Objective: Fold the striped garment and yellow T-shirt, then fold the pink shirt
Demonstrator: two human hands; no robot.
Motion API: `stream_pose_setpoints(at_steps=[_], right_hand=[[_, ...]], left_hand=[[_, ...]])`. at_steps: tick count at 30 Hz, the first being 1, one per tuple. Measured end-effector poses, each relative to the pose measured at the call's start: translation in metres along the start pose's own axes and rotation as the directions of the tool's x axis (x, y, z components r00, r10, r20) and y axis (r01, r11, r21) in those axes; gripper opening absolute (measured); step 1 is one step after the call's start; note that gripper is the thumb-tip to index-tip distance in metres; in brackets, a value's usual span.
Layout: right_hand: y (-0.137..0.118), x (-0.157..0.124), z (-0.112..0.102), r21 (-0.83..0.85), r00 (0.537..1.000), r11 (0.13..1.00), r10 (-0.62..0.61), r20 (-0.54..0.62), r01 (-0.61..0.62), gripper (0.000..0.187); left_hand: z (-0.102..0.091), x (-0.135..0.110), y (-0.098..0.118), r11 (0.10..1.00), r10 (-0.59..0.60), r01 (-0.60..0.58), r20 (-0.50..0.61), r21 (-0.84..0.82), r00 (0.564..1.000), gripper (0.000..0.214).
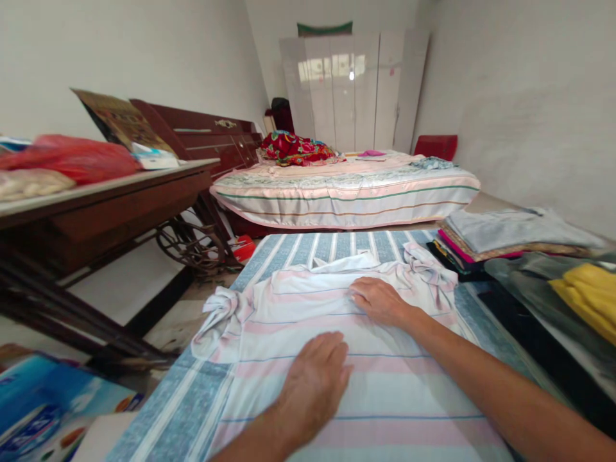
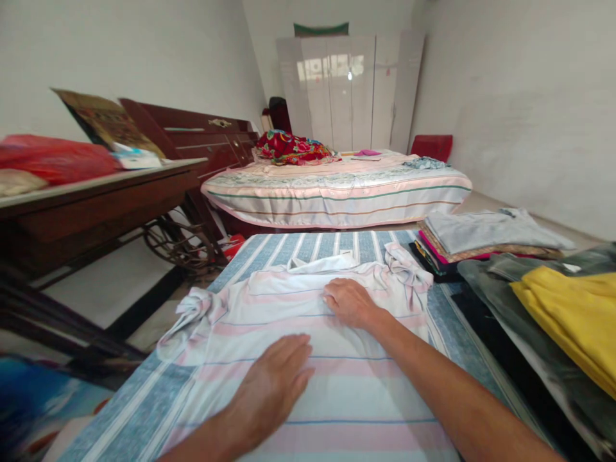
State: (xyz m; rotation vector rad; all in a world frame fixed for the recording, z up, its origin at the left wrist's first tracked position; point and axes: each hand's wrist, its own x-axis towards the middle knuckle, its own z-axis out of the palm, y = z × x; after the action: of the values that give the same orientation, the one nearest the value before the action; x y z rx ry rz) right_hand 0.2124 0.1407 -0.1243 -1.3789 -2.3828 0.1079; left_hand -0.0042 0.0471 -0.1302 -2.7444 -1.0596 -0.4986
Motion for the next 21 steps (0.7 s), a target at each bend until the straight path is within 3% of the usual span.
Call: stream_pose_setpoints(at_steps=[3,6,12,17,21], right_hand=[[0.005,0.011,0.006,-0.015,1.0,1.0,0.009,0.01,-0.008,0.019],[0.007,0.022,0.012,-0.039,1.0,0.999,0.007,0.011,-0.007,0.02],[-0.009,0.054,0.027,-0.071,0.992,0.992,-0.102,0.079,0.107,0.018],[-0.026,0.083,0.038,-0.181,0.998,0.983,0.018,0.062,-0.006,0.024],[-0.046,0.103,0.041,-0.257,0.995,0.966,0.051,0.086,-0.027,0.028]], left_hand=[[0.005,0.024,-0.028,0.982,-0.171,0.161,0.1,0.104,0.98,0.031],[0.014,0.023,-0.038,0.976,-0.205,0.193,0.133,0.096,0.97,0.036],[0.019,0.013,-0.03,0.977,-0.199,0.187,0.119,0.106,0.973,0.036],[0.018,0.015,-0.028,0.974,-0.221,0.21,0.155,0.085,0.963,0.041],[0.018,0.014,-0.026,0.973,-0.232,0.226,0.18,0.055,0.956,0.044]])
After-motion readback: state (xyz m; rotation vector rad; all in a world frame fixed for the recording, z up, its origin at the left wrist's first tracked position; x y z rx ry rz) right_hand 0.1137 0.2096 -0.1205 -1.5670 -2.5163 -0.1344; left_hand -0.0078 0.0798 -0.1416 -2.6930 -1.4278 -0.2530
